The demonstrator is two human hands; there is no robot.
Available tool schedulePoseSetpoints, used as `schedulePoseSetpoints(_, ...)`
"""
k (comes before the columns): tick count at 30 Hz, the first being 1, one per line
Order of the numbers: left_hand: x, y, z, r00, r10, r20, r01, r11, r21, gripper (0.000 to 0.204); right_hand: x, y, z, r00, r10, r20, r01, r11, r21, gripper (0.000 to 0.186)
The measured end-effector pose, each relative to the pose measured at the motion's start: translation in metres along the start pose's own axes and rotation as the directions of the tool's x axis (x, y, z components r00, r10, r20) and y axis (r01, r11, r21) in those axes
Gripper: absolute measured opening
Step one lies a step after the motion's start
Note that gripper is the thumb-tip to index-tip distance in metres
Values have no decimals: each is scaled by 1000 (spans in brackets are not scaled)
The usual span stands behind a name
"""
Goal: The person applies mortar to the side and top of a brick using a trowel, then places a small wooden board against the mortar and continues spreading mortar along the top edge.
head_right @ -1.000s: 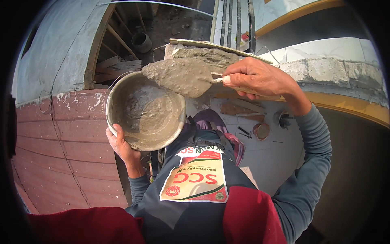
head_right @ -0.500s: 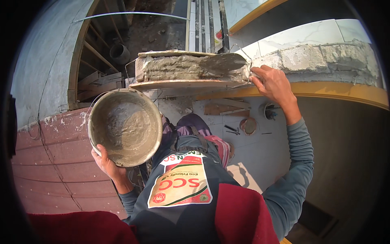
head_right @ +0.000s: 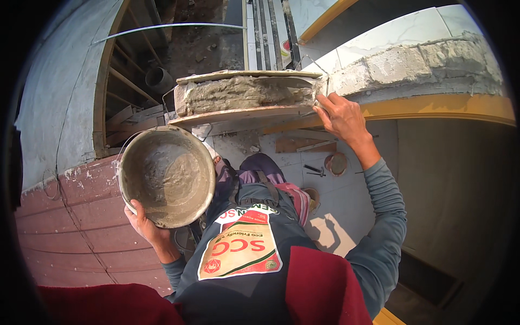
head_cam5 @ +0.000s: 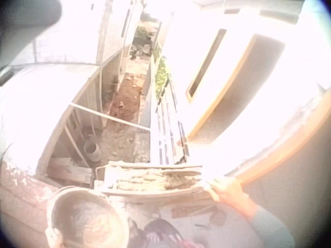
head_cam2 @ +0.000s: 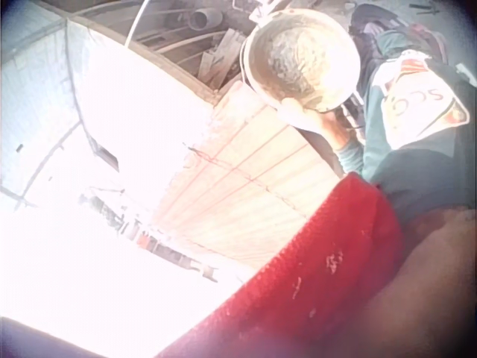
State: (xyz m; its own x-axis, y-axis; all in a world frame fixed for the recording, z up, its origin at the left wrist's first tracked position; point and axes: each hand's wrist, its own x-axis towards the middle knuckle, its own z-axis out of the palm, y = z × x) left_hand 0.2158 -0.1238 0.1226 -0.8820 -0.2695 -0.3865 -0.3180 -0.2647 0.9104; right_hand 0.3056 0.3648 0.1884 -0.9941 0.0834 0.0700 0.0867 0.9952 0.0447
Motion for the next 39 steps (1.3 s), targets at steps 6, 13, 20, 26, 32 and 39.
schedulePoseSetpoints(6, 1, -3, -3, 1000, -3, -2, 3, 1000, -11, 36, -20, 6, -11, 1000, 8, 5, -9, 999, 43, 29)
schedulePoseSetpoints(13, 2, -6, -1, 1000, -2, 12, 2, 1000, -27, 38, -12, 1, -17, 1000, 5, -6, -4, 997, 71, 29)
schedulePoseSetpoints(20, 5, -9, -8, 1000, -10, 7, 11, 999, -54, 34, 15, -32, -33, 998, -47, -30, 51, 990, 135, 30)
schedulePoseSetpoints(26, 8, -11, -7, 998, 61, -5, -61, 998, 32, 29, 57, -140, -27, 920, -381, -95, 393, 888, 238, 30)
schedulePoseSetpoints(32, 2, -14, -2, 999, 50, 10, -49, 998, -33, 29, 95, -233, 46, 805, -589, -70, 593, 798, 105, 17)
schedulePoseSetpoints(39, -7, -25, 15, 985, 165, -52, -166, 986, -22, 30, 96, -233, 34, 586, -592, 554, 415, 806, 423, 30)
